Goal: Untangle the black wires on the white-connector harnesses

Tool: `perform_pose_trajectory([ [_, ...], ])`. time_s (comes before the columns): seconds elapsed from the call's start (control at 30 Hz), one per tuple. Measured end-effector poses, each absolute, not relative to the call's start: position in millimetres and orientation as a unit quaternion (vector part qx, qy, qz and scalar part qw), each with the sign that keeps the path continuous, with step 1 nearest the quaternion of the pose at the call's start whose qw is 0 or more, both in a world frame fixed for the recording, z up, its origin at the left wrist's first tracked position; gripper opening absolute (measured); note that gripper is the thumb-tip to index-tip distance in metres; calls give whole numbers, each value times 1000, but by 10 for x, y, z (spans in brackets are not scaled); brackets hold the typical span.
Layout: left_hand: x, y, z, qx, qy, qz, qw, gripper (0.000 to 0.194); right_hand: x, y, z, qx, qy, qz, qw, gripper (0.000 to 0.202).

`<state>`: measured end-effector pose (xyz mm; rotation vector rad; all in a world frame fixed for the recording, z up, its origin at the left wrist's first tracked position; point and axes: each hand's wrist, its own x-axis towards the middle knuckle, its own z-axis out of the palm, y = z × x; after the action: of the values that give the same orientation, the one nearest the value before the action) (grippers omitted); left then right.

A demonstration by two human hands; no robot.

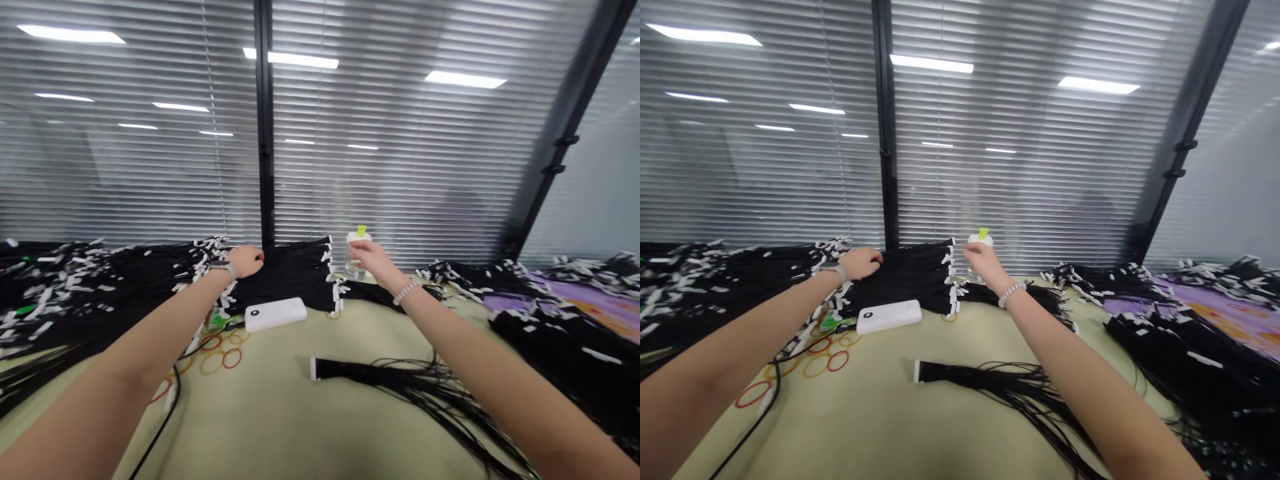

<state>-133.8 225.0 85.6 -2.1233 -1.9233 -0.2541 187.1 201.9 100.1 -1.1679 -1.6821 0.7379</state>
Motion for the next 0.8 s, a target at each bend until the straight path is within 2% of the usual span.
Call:
perform_pose_trajectory([
  [0.17, -1194, 2303, 805, -751, -645, -30, 135, 31, 2161, 1297, 944, -441, -761, 251, 404, 31],
  [0.3, -1176, 2352, 882, -740, -655, -21, 152, 31, 2566, 687, 883, -419, -791, 217, 391, 28],
  [0.5, -1137, 2327, 1063, -709, -673, -81, 197, 32, 3271, 6, 670, -511, -764, 119, 377, 24],
  [0.67, -1111, 2224, 1075, -689, -690, -114, 191, 30, 3546, -301, 381, -573, -758, 59, 307, 24],
  [0.8, -879, 2044, 1058, -694, -682, -147, 179, 34, 3439, -319, 325, -549, -798, 12, 249, 24],
])
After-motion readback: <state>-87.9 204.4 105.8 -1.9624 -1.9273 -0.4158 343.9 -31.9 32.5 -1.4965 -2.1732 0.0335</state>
